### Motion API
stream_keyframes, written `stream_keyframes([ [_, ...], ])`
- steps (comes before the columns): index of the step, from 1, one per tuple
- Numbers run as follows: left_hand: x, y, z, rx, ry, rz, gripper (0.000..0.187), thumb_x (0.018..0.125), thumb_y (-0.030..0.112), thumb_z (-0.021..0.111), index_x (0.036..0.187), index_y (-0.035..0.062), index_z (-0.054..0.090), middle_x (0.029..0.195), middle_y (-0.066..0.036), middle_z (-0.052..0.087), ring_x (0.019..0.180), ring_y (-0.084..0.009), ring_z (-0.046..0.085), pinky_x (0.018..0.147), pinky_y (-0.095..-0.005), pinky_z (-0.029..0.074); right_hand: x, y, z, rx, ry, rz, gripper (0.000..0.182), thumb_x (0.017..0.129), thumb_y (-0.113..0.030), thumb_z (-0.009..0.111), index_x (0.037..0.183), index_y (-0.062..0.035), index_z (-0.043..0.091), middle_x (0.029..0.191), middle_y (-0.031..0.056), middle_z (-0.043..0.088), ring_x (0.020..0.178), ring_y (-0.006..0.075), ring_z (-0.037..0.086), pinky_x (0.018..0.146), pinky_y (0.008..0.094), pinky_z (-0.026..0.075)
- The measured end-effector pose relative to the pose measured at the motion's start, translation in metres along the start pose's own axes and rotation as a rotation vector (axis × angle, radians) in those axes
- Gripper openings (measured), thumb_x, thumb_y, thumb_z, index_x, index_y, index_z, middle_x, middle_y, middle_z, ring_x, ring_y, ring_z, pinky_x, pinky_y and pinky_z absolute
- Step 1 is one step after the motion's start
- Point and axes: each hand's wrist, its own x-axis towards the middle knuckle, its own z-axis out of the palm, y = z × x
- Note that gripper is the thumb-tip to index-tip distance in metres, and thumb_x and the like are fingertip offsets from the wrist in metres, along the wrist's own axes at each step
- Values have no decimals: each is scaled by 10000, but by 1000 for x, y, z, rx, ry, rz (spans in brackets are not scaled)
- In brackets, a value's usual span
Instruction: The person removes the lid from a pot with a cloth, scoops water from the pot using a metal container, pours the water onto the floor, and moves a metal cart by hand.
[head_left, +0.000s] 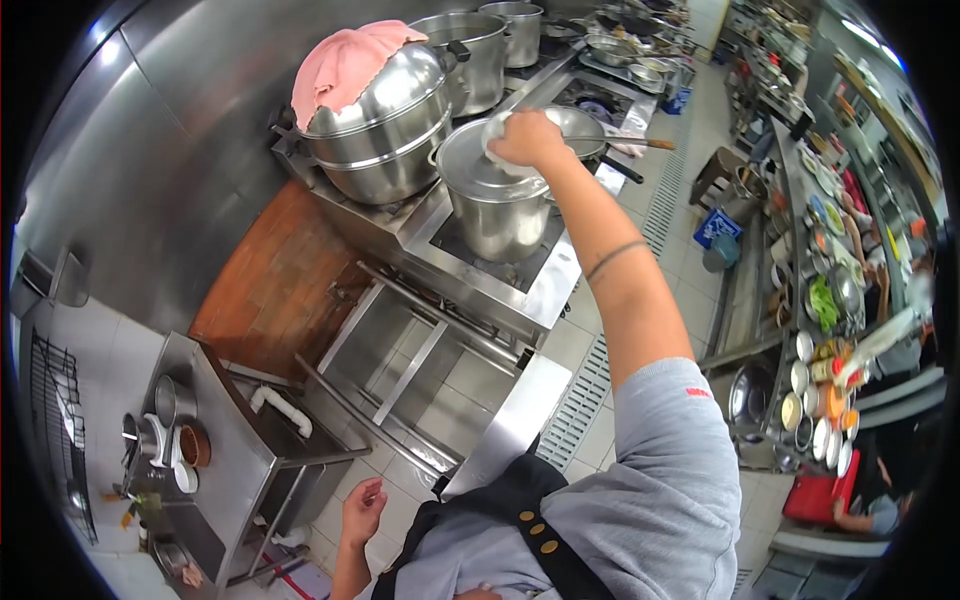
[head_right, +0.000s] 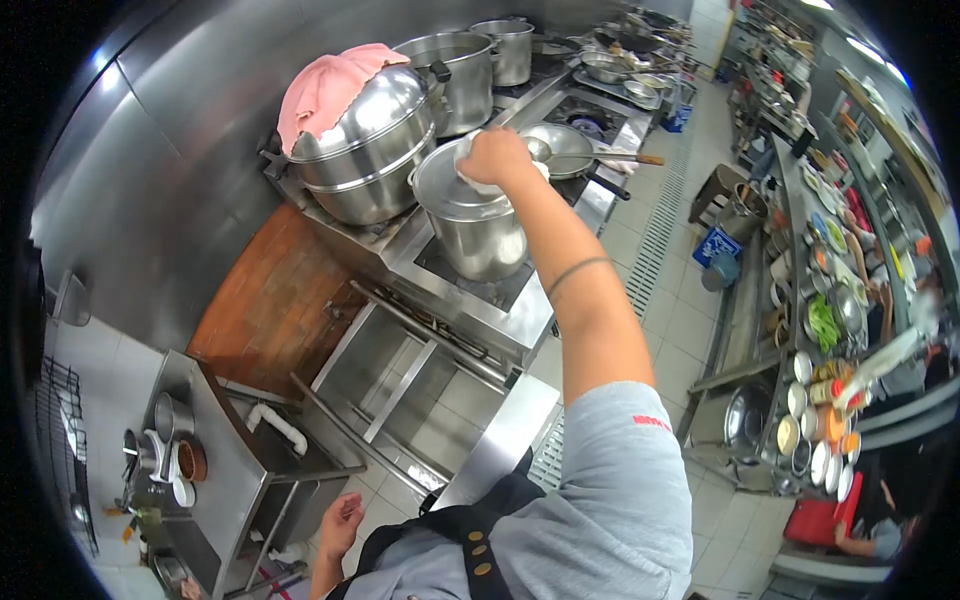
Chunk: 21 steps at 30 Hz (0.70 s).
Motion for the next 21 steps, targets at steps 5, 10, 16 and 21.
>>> stream_keyframes([
  [5,-28,-5,25,119,67,-153,352,874,119,699,1210,34,635,1137,-122,688,1010,-195,672,869,-317,541,37,19,43,-212,-566,-169,586,698,-385,680,1192,-69,681,1209,188,662,1115,334,639,959,410,507],
  [10,-50,-73,50,161,-15,-236,387,844,196,727,1191,42,648,1077,-129,712,1006,-220,692,872,-333,543,50,39,55,-186,-554,-325,683,660,-439,705,1244,-90,649,1200,181,666,1124,346,625,974,407,494],
  [16,-48,-81,49,279,-98,-229,421,831,268,735,1185,54,655,1056,-141,719,995,-253,702,877,-363,548,58,35,29,-127,-458,-328,701,643,-457,710,1230,-78,647,1170,210,665,1112,356,624,969,423,492],
  [21,-34,-76,31,366,45,-247,364,829,222,724,1145,50,667,994,-127,730,925,-234,718,818,-349,565,79,67,-56,9,-23,-250,740,633,-502,705,1209,-40,662,1091,260,682,993,389,675,901,425,535],
])
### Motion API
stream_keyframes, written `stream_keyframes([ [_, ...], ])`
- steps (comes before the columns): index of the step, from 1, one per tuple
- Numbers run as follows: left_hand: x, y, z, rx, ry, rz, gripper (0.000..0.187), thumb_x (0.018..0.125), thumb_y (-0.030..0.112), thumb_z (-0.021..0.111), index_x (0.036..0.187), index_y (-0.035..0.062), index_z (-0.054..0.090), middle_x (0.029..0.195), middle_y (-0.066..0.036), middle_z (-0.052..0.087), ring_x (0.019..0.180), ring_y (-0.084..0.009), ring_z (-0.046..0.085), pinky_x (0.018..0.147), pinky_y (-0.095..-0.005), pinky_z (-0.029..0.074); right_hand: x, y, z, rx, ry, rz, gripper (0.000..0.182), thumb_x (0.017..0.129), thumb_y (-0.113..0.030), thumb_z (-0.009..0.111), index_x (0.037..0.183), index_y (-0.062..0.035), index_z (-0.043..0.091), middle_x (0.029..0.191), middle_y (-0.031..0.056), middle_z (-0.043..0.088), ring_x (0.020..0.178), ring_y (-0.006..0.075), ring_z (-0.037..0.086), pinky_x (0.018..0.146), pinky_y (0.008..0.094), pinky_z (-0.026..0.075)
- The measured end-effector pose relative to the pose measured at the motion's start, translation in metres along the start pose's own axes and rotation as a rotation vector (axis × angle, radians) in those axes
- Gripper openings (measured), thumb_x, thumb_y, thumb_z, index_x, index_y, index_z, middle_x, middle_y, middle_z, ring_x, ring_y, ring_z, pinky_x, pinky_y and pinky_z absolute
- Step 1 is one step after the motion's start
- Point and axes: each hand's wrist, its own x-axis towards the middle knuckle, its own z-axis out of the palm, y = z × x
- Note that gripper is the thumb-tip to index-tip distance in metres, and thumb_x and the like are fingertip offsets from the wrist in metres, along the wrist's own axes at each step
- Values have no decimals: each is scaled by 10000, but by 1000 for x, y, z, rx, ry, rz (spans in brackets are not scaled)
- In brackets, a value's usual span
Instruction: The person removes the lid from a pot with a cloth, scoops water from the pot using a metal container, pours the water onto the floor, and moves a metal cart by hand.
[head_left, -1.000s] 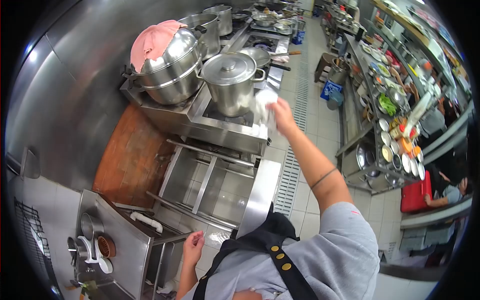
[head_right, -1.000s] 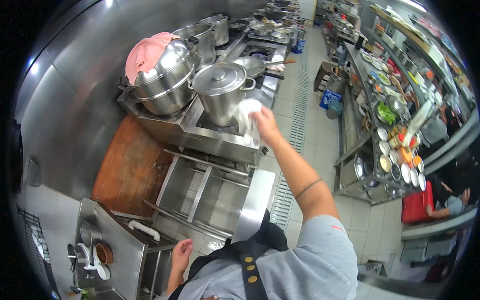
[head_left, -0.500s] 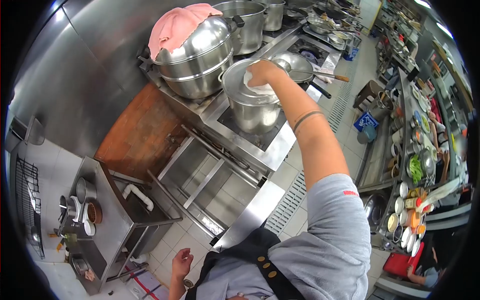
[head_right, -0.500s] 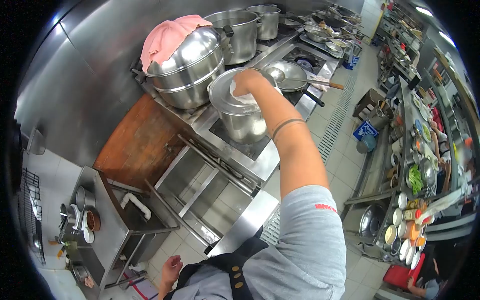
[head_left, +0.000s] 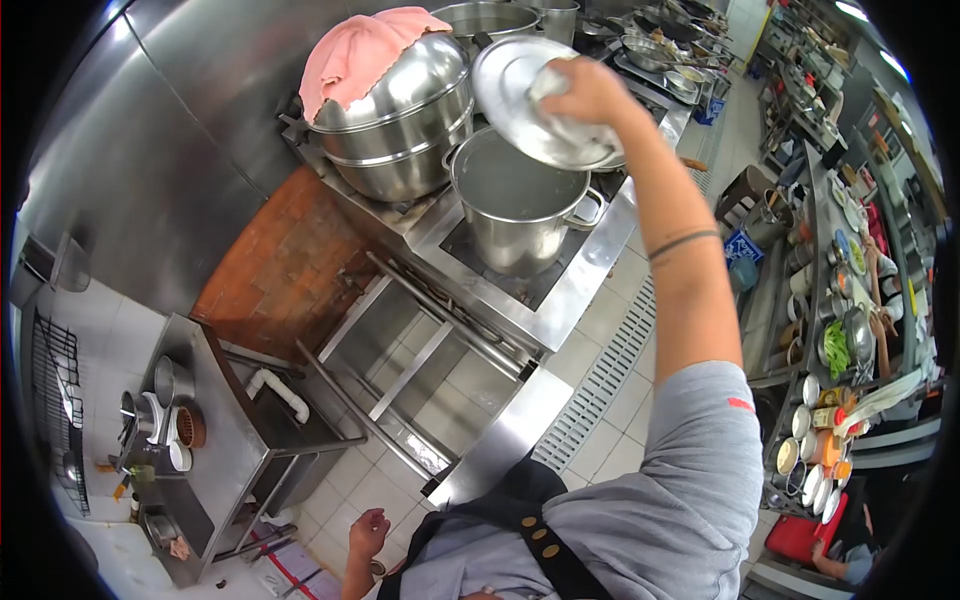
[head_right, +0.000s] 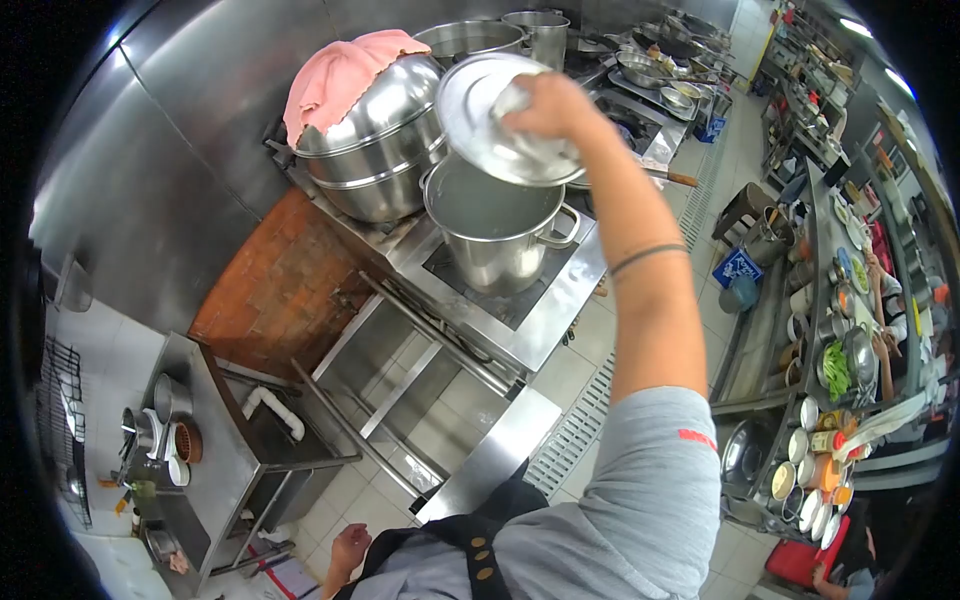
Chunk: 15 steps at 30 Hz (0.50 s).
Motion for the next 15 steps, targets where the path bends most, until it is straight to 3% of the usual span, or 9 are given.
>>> stream_keyframes([
  [1,7,11,-8,5,-1,1,364,829,222,724,1145,50,667,994,-127,730,925,-234,718,818,-349,565,-10,18,-16,35,101,1,771,625,-513,715,1210,-15,660,1094,260,682,998,386,676,899,418,535],
  [4,29,56,-31,42,23,177,321,841,199,711,1127,60,672,943,-108,734,879,-220,723,783,-340,568,-63,54,-67,-13,133,144,805,640,-520,710,1219,34,641,1099,268,680,1014,395,668,886,432,519],
  [6,49,80,-43,54,41,203,318,841,195,711,1128,64,673,945,-107,733,876,-220,723,777,-337,567,-115,85,-78,-108,166,252,781,678,-499,682,1239,41,620,1124,277,668,1078,397,640,943,422,494],
  [11,101,119,-70,102,67,297,318,832,160,716,1132,66,669,984,-110,728,898,-218,718,760,-330,563,-263,135,-54,-67,44,590,771,670,-460,682,1208,89,617,1094,329,654,1064,416,648,949,434,497],
  [15,115,173,-74,86,2,342,316,828,107,708,1135,46,667,1030,-122,720,935,-217,709,776,-335,563,-314,130,3,65,-235,740,776,612,-459,716,1205,37,651,1119,286,667,1063,393,655,956,416,504],
])
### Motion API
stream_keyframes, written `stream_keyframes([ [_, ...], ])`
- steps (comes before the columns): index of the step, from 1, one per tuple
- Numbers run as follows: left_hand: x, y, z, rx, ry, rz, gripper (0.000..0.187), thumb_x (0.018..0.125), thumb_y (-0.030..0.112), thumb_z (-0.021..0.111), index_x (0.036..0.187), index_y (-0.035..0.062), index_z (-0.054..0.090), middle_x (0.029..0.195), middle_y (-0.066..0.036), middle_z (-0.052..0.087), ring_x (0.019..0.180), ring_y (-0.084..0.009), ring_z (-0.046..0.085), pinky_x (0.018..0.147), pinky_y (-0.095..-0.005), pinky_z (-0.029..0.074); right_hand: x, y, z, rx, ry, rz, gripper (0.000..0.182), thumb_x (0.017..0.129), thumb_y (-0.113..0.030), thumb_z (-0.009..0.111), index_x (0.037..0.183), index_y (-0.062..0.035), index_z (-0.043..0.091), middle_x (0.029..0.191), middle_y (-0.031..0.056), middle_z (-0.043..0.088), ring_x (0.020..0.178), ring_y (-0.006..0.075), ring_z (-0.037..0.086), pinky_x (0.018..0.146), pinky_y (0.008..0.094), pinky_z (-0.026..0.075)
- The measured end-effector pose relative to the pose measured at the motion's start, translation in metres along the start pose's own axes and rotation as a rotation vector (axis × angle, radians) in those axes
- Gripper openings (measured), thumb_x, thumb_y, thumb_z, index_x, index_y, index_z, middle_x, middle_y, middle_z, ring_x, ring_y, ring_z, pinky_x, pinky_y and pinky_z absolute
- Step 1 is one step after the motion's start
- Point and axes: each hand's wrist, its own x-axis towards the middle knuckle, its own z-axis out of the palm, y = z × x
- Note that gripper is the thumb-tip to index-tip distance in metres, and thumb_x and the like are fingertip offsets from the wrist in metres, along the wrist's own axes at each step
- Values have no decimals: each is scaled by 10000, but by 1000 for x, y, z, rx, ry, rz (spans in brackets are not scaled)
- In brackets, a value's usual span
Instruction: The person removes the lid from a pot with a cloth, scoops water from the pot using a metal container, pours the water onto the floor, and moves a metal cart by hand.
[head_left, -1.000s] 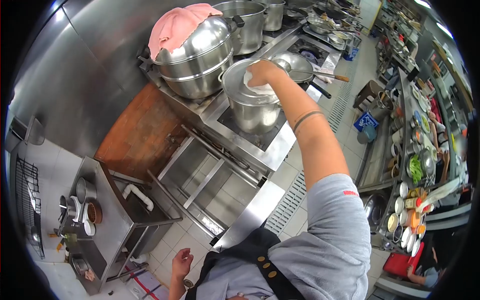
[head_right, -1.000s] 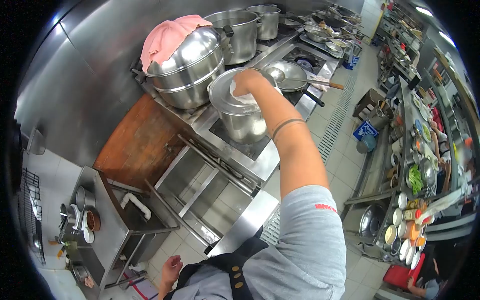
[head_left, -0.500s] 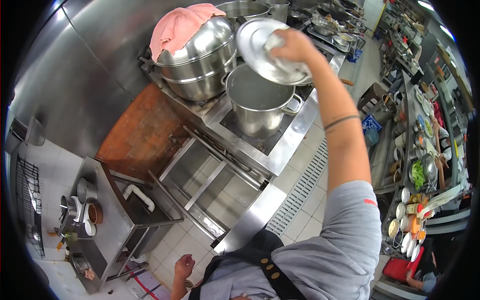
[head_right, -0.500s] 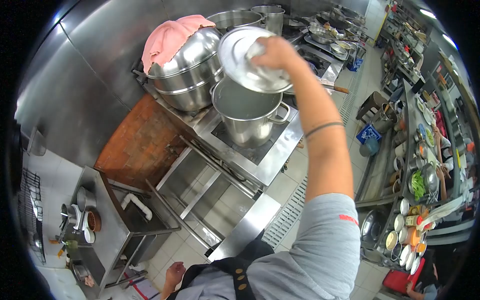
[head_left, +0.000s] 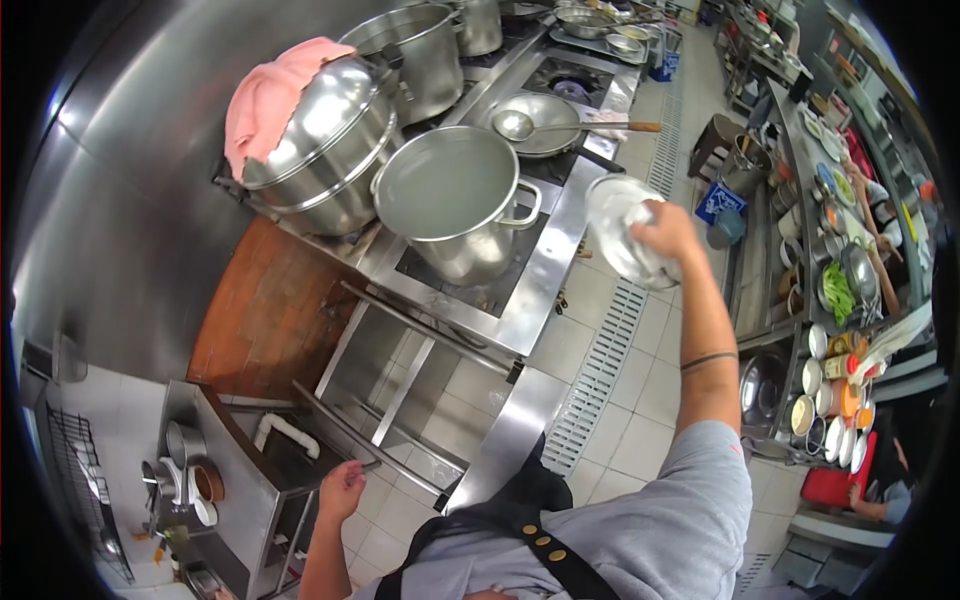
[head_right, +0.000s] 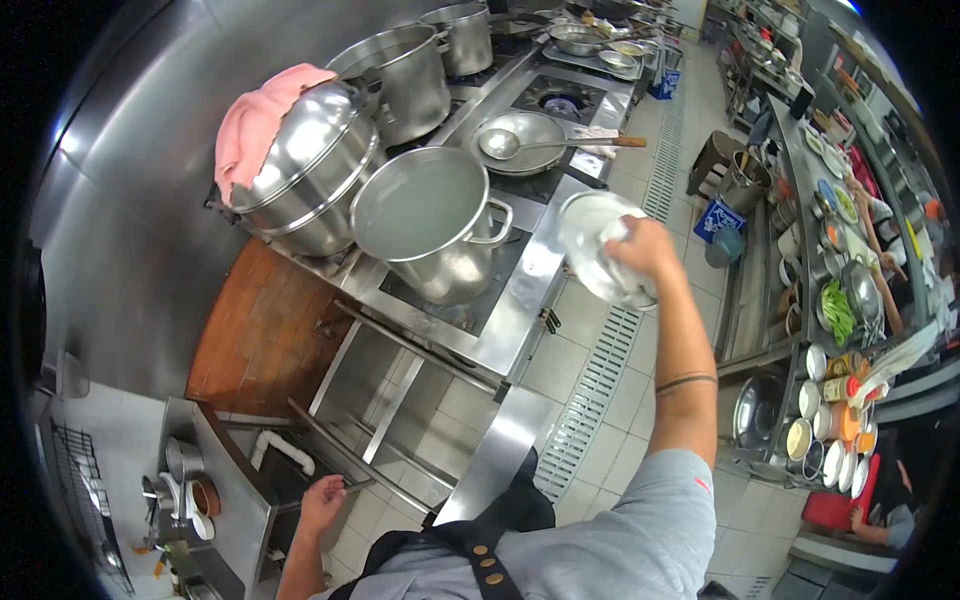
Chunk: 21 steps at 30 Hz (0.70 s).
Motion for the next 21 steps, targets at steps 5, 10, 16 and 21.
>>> stream_keyframes([
  [5,40,90,-6,162,-14,194,275,825,112,697,1093,56,681,966,-116,701,901,-275,687,774,-382,543,43,-29,85,-161,-91,-83,654,636,-429,747,1137,-13,695,1082,243,681,1061,382,639,963,427,502],
  [10,110,259,-37,455,334,659,130,847,108,654,970,86,691,957,-88,679,909,-295,618,798,-409,454,108,-32,166,-166,-46,-79,524,676,-323,740,1133,-68,709,1156,226,663,1120,412,580,993,417,484],
  [16,217,412,-42,696,413,949,187,800,69,636,957,123,722,934,-56,607,979,-274,562,840,-388,436,137,-38,198,-93,56,-145,375,753,-86,640,1123,-67,702,1124,216,654,1053,396,596,957,431,492],
  [21,310,437,-10,1006,186,834,310,767,18,602,981,174,764,990,-50,611,1020,-266,558,866,-389,442,140,-25,200,86,229,-221,408,733,-55,655,1140,-55,688,1156,216,646,1061,397,595,970,441,479],
])
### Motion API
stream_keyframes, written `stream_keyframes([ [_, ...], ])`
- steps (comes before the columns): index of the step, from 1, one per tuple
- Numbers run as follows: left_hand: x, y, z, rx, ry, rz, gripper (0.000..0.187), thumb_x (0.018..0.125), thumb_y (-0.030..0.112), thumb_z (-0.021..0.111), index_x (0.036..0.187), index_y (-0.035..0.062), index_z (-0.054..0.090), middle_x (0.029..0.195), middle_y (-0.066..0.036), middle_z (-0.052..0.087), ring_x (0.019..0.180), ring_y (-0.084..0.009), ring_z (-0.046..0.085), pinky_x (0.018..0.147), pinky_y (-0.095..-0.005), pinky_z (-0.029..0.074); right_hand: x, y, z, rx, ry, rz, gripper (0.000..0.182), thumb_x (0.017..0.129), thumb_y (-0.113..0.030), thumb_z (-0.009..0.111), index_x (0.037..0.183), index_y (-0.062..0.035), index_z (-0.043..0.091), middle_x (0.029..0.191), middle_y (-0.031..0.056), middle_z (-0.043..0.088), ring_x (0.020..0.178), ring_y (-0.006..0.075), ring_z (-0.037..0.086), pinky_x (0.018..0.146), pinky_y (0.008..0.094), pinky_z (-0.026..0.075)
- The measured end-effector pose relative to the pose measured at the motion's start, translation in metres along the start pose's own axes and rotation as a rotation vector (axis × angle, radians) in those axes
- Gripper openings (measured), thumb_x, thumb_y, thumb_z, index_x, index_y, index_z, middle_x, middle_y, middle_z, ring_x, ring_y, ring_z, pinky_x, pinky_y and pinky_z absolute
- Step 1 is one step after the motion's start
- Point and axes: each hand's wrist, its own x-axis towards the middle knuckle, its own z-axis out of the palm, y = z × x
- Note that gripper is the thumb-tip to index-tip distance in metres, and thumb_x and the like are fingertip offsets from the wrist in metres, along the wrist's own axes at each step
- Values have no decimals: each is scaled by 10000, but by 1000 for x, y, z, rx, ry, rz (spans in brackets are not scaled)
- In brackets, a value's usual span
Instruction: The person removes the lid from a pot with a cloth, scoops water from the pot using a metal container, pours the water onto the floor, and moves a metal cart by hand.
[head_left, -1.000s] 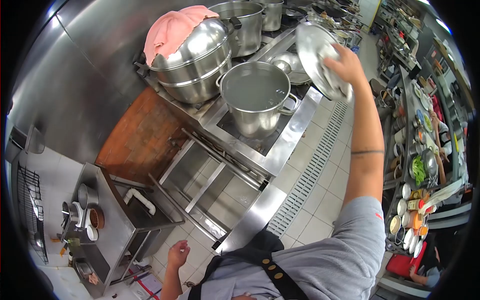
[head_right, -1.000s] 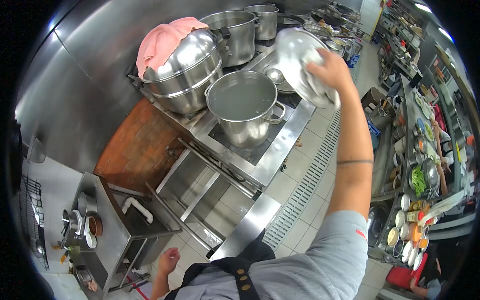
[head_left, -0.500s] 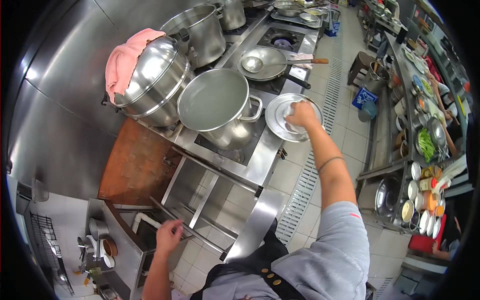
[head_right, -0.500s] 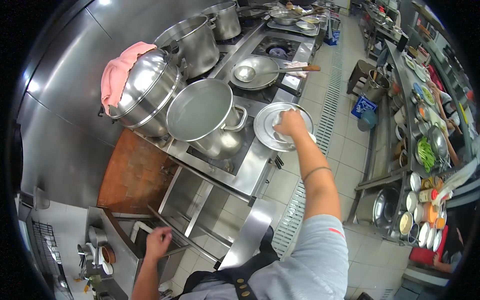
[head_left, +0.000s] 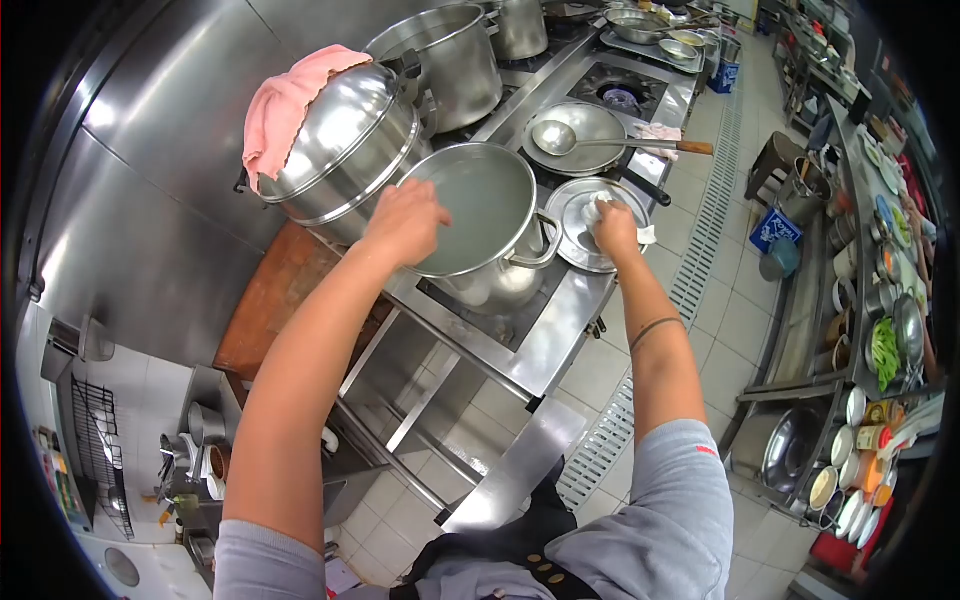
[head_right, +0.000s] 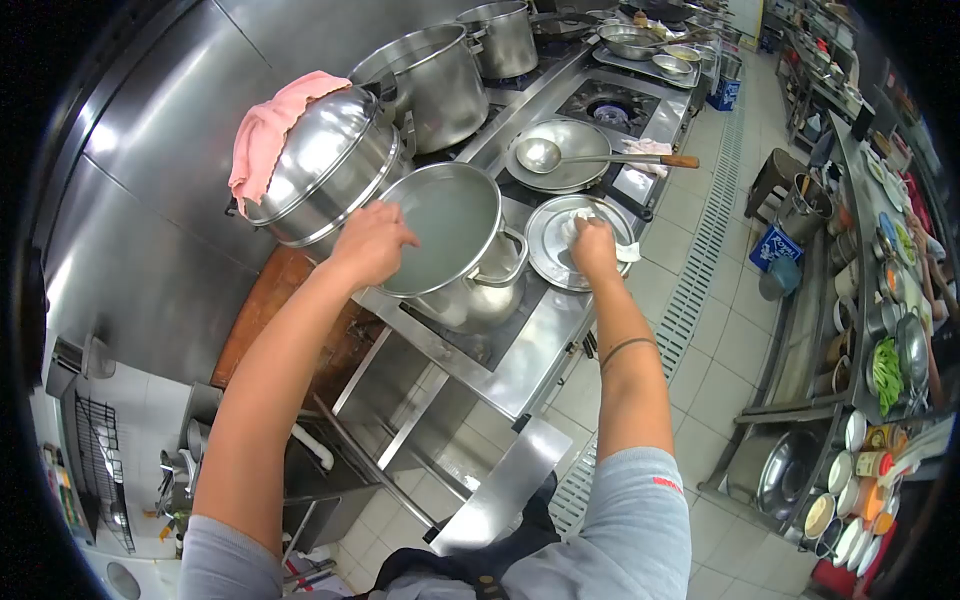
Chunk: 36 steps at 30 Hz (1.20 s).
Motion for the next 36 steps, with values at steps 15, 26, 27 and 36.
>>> stream_keyframes([
  [15,-172,-5,-74,-329,627,-304,181,857,-18,661,819,35,492,893,-98,551,880,-212,543,815,-315,454,-138,9,-103,1049,694,253,427,827,-28,535,1249,38,529,1129,105,621,1036,186,592,943,301,454],
  [26,-379,74,93,-570,-270,-604,134,751,98,755,804,51,642,772,-105,660,715,-262,675,654,-357,528,-103,-35,-102,918,593,142,315,805,-46,572,1118,-9,578,979,76,640,909,161,597,843,286,473],
  [27,-382,84,90,-586,-289,-611,137,758,121,754,818,59,649,776,-90,666,721,-267,675,677,-368,532,-107,-41,-101,953,578,156,321,783,-60,586,1100,-9,584,951,107,662,877,188,620,819,306,489],
  [36,-438,128,99,-780,-564,-511,247,855,301,695,1011,111,679,988,-105,690,925,-263,677,801,-384,532,-103,-53,-59,707,658,340,353,791,-156,626,1114,-18,594,988,157,681,914,297,652,843,389,499],
])
